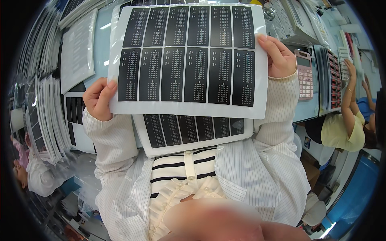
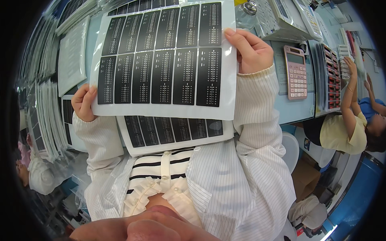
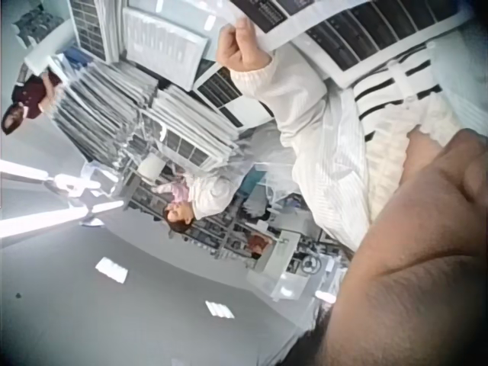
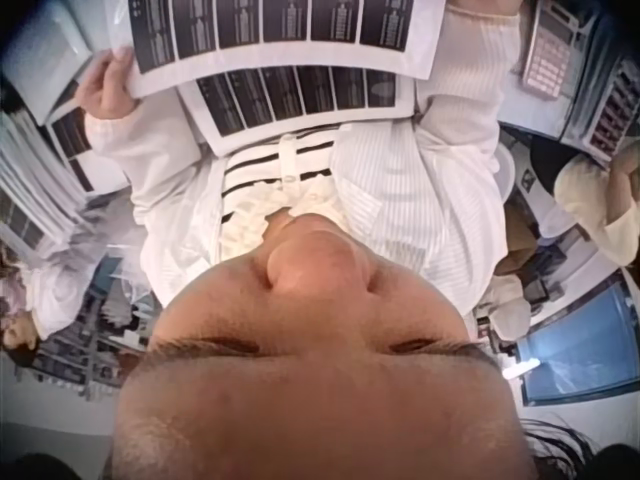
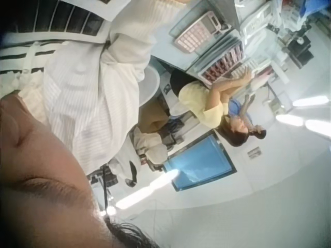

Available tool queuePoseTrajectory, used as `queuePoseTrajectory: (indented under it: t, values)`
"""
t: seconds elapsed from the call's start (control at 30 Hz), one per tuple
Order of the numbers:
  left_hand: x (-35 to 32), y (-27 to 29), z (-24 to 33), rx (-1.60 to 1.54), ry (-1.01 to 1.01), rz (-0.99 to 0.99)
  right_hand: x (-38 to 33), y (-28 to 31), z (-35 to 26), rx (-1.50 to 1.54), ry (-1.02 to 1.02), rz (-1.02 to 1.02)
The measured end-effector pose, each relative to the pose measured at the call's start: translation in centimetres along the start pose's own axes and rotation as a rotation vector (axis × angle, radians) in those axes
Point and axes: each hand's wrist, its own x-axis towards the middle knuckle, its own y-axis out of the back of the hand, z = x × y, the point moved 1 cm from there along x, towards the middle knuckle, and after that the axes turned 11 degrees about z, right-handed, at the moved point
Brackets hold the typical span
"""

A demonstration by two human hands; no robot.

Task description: The person reads a printed document, sets it aside, wipes a sheet of labels with a cotton pad, and holds up the sheet.

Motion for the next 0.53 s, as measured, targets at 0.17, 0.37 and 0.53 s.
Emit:
queuePoseTrajectory:
  t: [0.17,0.37,0.53]
  values:
    - [0.1,-0.1,0.1,0.0,0.0,0.01,-0.1,0.0,-0.1,-0.007,0.016,-0.01]
    - [0.0,-0.4,0.5,-0.019,-0.022,-0.004,-0.2,-0.2,-0.3,-0.004,0.055,0.028]
    - [-0.4,0.6,0.1,-0.008,-0.058,0.005,0.0,0.0,-0.1,0.055,0.094,-0.066]
